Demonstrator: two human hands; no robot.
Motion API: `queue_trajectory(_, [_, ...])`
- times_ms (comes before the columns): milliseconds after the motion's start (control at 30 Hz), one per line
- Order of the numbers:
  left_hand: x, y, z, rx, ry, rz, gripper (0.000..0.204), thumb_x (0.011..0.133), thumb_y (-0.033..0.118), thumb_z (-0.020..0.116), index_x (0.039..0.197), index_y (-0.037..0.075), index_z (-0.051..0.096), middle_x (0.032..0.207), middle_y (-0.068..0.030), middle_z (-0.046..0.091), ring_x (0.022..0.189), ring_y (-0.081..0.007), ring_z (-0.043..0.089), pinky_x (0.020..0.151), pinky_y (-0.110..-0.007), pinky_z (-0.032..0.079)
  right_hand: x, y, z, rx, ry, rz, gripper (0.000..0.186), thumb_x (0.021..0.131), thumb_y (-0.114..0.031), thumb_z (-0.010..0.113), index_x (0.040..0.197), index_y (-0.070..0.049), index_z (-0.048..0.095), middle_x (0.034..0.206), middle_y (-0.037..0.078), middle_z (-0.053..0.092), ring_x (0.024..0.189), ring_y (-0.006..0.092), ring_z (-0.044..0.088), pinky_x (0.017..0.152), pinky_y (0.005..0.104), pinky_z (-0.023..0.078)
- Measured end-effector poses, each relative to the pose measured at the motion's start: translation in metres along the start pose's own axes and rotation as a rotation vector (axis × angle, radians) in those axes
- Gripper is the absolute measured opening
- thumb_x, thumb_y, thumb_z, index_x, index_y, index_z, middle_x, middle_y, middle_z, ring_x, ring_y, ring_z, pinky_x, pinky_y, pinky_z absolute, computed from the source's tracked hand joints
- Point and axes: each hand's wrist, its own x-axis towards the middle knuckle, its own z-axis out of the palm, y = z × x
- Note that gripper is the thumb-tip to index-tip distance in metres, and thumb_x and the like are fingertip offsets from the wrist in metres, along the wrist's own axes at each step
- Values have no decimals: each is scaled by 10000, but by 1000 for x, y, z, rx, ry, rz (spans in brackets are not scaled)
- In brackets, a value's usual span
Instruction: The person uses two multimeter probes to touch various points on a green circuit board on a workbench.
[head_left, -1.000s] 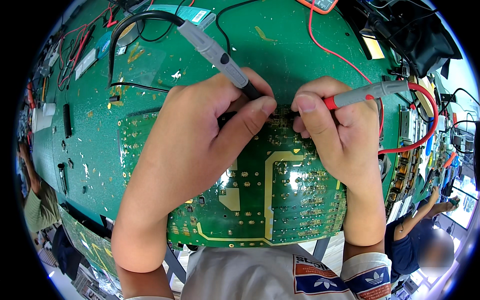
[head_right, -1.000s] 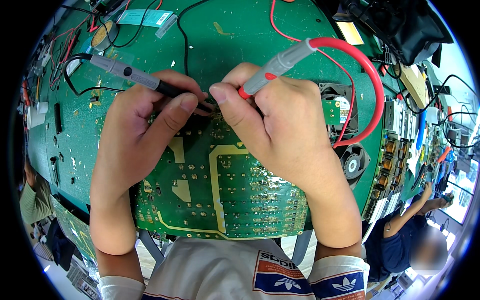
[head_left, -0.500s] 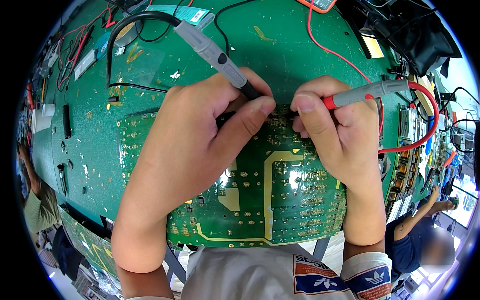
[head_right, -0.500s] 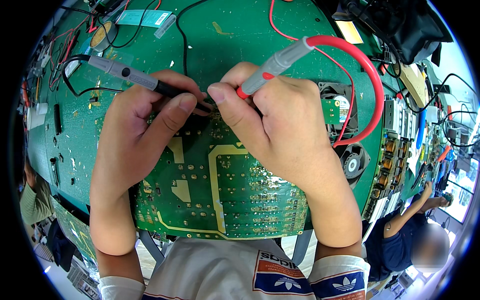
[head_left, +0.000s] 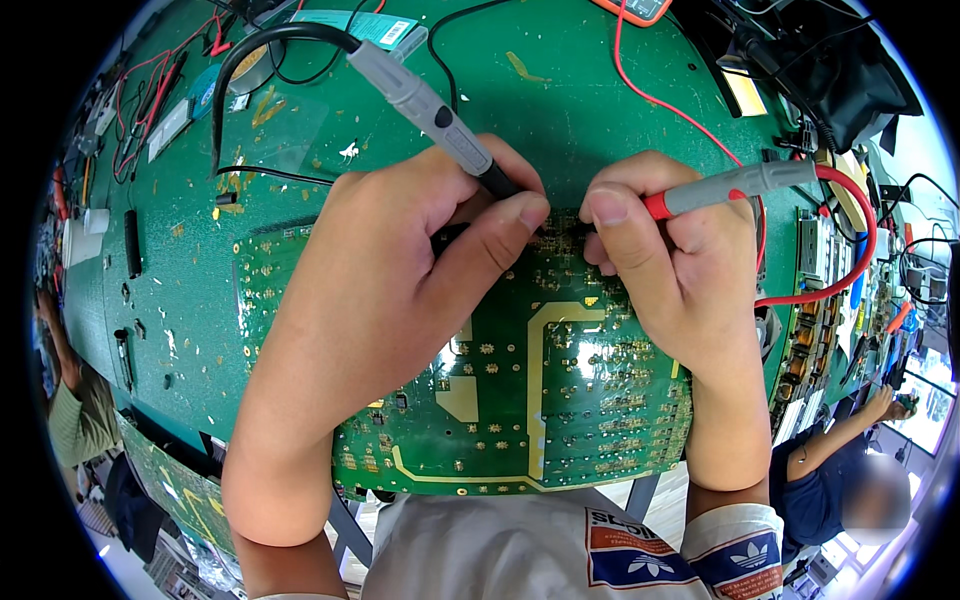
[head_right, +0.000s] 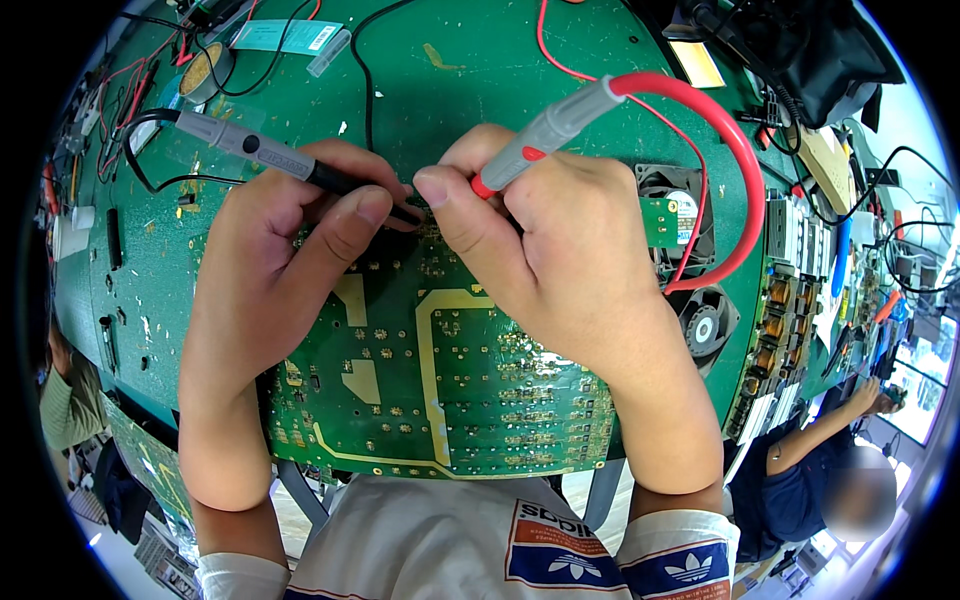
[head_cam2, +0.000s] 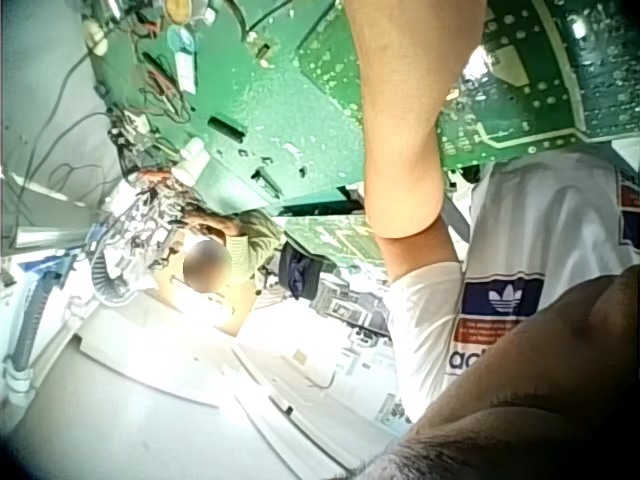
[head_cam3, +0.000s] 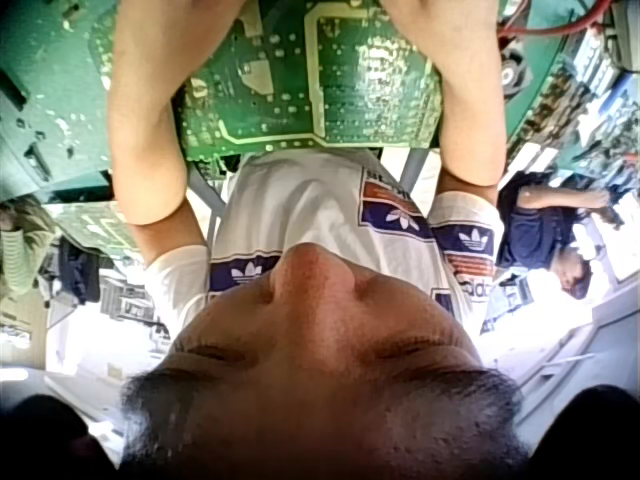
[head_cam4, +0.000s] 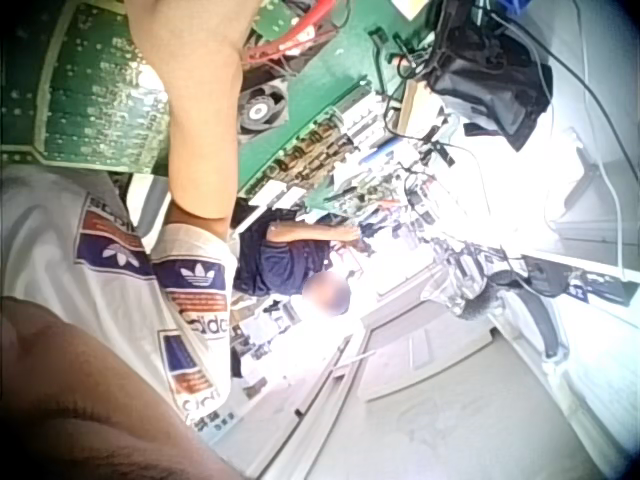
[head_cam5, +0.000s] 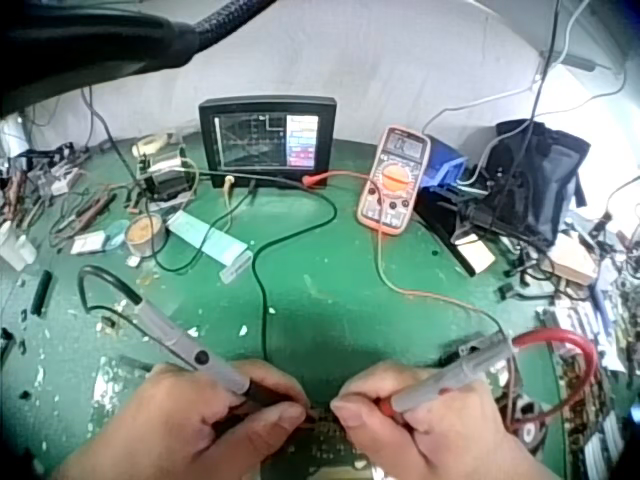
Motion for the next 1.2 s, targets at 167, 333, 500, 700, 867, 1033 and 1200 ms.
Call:
queue_trajectory(167, [0,0,1,-23,-8,-8,180,1006,112,617,980,-48,695,907,-13,646,708,-70,532,632,-227,424,1,-1,1,-10,-4,-24,191,1000,-117,625,874,21,666,768,52,681,598,95,647,535,219,494])
queue_trajectory(333, [1,-1,2,-39,-22,-10,153,1000,93,617,1004,-42,688,874,-23,662,693,-81,554,632,-236,442,0,-3,-1,-56,-29,-14,113,964,-62,638,884,15,662,731,51,656,611,112,625,551,245,466])
queue_trajectory(500, [1,-4,3,-33,-9,53,114,984,64,621,1015,-34,670,818,-54,688,693,-91,593,642,-244,476,2,-12,1,10,3,50,189,886,-56,707,752,48,625,806,131,677,586,329,611,505,379,438])
queue_trajectory(700, [-1,-1,4,-78,-12,91,122,995,98,624,1039,-10,660,672,-12,575,603,-58,467,528,-259,378,3,-18,-2,2,-44,88,161,912,-63,683,807,54,647,800,139,667,610,341,618,525,385,453])
queue_trajectory(867, [-1,1,2,-82,-17,64,126,993,88,624,1036,-26,658,695,-27,598,615,-60,486,540,-259,393,3,-17,-1,-1,-46,87,149,912,-61,680,815,49,652,792,140,664,603,345,616,527,389,456])
queue_trajectory(1033, [1,-2,1,-35,-23,39,137,994,74,618,1008,-55,661,815,-63,677,683,-86,592,611,-257,470,4,-12,1,3,-21,55,162,903,-53,683,784,51,647,784,142,664,582,347,610,511,388,443])
queue_trajectory(1200, [1,0,1,-22,-15,13,132,985,62,621,992,-61,668,898,-66,713,777,-113,668,695,-262,518,4,-12,1,36,19,39,205,901,-47,682,734,53,617,768,144,654,567,341,603,501,384,436])
